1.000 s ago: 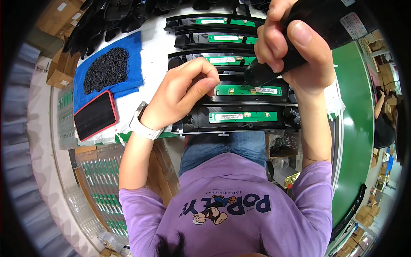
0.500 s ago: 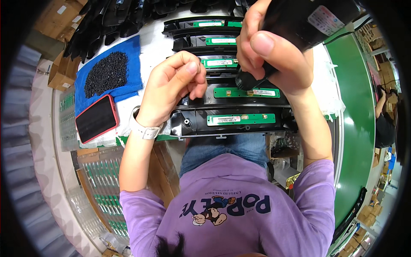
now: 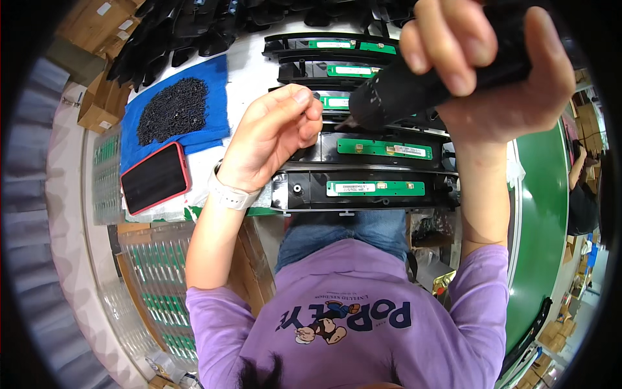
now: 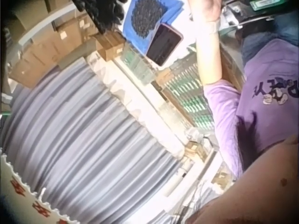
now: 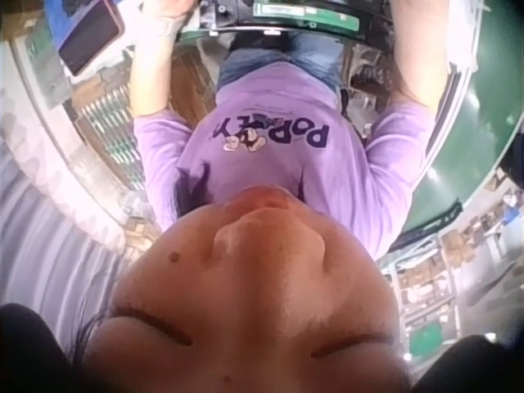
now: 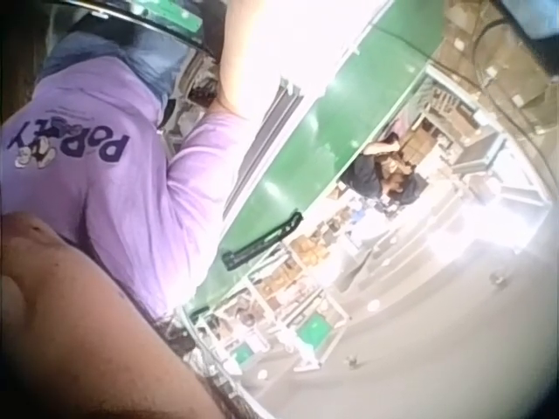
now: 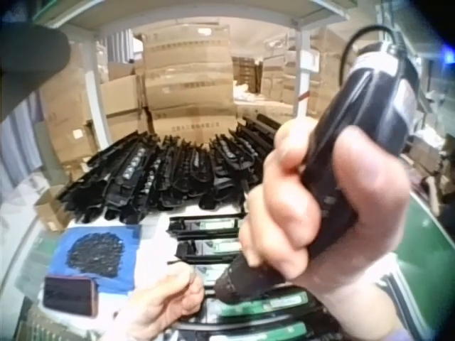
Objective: Assemble printer toner cartridges by installing electronic chips and securing them with screws using an electric screwdriver.
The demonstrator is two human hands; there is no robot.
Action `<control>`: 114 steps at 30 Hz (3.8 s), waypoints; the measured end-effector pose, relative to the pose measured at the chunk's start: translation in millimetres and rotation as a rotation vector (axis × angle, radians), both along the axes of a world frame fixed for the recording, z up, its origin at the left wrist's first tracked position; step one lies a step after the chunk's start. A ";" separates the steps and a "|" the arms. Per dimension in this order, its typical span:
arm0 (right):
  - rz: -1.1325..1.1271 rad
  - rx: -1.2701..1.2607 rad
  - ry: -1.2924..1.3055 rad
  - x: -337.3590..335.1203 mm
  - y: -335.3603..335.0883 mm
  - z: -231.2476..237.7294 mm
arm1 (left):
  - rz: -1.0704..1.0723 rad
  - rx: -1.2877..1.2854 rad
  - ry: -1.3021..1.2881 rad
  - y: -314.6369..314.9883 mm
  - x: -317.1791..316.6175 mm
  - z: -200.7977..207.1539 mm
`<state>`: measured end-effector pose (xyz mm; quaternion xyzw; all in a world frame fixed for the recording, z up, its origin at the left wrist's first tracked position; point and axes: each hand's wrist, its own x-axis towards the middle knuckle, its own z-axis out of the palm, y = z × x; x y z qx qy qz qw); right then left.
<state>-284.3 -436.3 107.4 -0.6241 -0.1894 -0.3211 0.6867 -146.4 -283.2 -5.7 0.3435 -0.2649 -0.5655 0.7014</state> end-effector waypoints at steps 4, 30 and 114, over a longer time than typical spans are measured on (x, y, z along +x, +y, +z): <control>-0.118 0.056 -0.161 14.6 20.6 -3.7 | -0.033 0.007 -0.095 6.8 0.3 0.6; -0.103 0.516 -0.150 9.1 41.9 -11.4 | 0.032 -0.018 -0.297 11.9 1.2 0.5; -0.062 0.521 -0.162 14.9 44.7 -14.9 | 0.286 0.074 -0.450 12.3 -5.6 -5.2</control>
